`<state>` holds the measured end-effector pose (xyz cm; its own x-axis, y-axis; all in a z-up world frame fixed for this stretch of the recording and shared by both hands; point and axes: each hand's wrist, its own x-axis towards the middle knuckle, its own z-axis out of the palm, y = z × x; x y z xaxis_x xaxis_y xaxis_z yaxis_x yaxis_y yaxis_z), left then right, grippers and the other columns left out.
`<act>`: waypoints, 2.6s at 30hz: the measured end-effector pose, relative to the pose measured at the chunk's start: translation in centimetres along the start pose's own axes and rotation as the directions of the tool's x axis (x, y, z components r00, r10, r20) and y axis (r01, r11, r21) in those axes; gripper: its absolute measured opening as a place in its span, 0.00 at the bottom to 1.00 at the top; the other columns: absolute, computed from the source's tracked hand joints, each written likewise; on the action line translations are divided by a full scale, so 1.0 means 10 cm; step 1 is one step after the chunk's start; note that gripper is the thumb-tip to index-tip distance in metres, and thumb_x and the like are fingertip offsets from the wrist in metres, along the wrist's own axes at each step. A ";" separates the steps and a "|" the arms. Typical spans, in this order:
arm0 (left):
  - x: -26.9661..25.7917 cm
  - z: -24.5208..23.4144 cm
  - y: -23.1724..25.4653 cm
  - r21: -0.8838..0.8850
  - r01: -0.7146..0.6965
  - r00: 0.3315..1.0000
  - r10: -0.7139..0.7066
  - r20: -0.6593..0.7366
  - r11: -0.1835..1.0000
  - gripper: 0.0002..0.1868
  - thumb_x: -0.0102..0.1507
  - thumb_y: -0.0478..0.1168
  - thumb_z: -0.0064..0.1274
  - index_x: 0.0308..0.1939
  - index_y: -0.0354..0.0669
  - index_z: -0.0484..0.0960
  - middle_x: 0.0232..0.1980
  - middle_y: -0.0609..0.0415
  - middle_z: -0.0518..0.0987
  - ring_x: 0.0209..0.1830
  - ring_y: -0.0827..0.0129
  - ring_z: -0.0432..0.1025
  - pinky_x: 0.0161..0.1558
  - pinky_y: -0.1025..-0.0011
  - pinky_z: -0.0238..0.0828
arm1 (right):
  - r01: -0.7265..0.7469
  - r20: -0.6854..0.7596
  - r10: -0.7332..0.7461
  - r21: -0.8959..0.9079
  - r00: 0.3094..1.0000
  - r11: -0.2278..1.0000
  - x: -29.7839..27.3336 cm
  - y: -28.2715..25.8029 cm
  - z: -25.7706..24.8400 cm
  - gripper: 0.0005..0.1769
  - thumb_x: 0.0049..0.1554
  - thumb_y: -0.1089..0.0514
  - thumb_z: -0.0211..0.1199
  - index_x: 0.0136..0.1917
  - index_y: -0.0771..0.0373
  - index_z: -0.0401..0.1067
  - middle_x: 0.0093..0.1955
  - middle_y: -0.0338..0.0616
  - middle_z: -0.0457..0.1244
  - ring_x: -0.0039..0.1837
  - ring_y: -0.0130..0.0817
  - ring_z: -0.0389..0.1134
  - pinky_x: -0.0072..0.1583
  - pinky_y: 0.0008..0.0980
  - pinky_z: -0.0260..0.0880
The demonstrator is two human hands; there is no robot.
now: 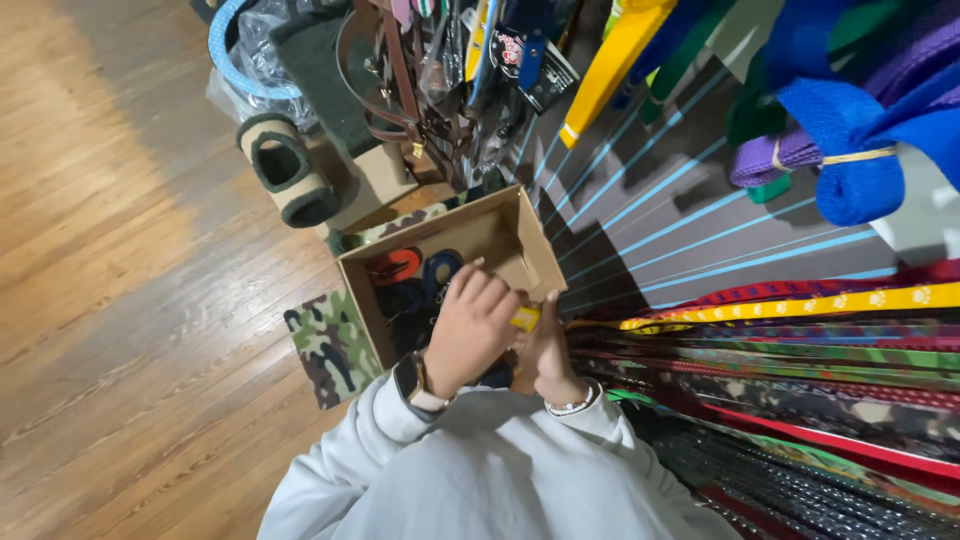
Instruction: The person organizes several pet leashes in a cardboard box, handling them one by one and arranging them by color.
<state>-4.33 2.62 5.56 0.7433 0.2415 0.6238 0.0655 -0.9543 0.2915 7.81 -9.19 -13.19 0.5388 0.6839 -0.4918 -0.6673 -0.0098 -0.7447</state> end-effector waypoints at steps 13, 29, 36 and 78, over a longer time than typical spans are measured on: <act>-0.63 0.02 -0.07 0.001 0.131 0.990 -0.130 0.062 0.991 0.21 0.62 0.40 0.47 0.59 0.44 0.73 0.19 0.56 0.80 0.26 0.72 0.80 0.57 0.72 0.71 | 0.042 0.120 -0.089 0.351 0.989 0.936 -0.62 -1.09 1.16 0.27 0.66 0.29 0.43 0.45 0.54 0.57 0.37 0.31 0.49 0.43 0.29 0.56 0.50 0.29 0.61; -0.24 0.38 -0.60 -0.674 0.360 0.931 -0.202 0.303 0.645 0.07 0.61 0.41 0.60 0.37 0.42 0.85 0.36 0.46 0.85 0.41 0.45 0.79 0.48 0.53 0.75 | -0.124 0.411 0.054 0.146 0.910 0.981 -0.88 -1.24 1.30 0.35 0.66 0.26 0.37 0.32 0.54 0.55 0.27 0.27 0.41 0.28 0.23 0.47 0.36 0.25 0.52; 0.40 0.10 -0.68 -0.417 0.163 0.980 -0.195 -0.034 0.894 0.11 0.59 0.33 0.58 0.45 0.46 0.87 0.38 0.54 0.85 0.43 0.54 0.81 0.57 0.56 0.74 | -0.262 0.448 0.203 0.074 0.871 0.962 -0.67 -1.14 1.21 0.41 0.63 0.20 0.33 0.37 0.57 0.59 0.29 0.30 0.46 0.30 0.24 0.53 0.37 0.24 0.56; 0.33 0.71 -0.61 -0.262 0.224 0.971 -0.240 -0.027 0.939 0.06 0.59 0.36 0.55 0.38 0.50 0.84 0.26 0.54 0.78 0.28 0.55 0.75 0.35 0.62 0.73 | -0.197 0.642 0.163 -0.019 0.749 0.980 -0.22 -1.37 0.67 0.38 0.66 0.25 0.33 0.35 0.58 0.59 0.27 0.31 0.45 0.28 0.25 0.52 0.35 0.27 0.57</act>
<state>2.47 7.98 0.73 0.6878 0.4677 0.5552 0.0535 -0.7953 0.6038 12.28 -5.67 1.17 -0.0352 0.9791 -0.2005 -0.7503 -0.1584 -0.6418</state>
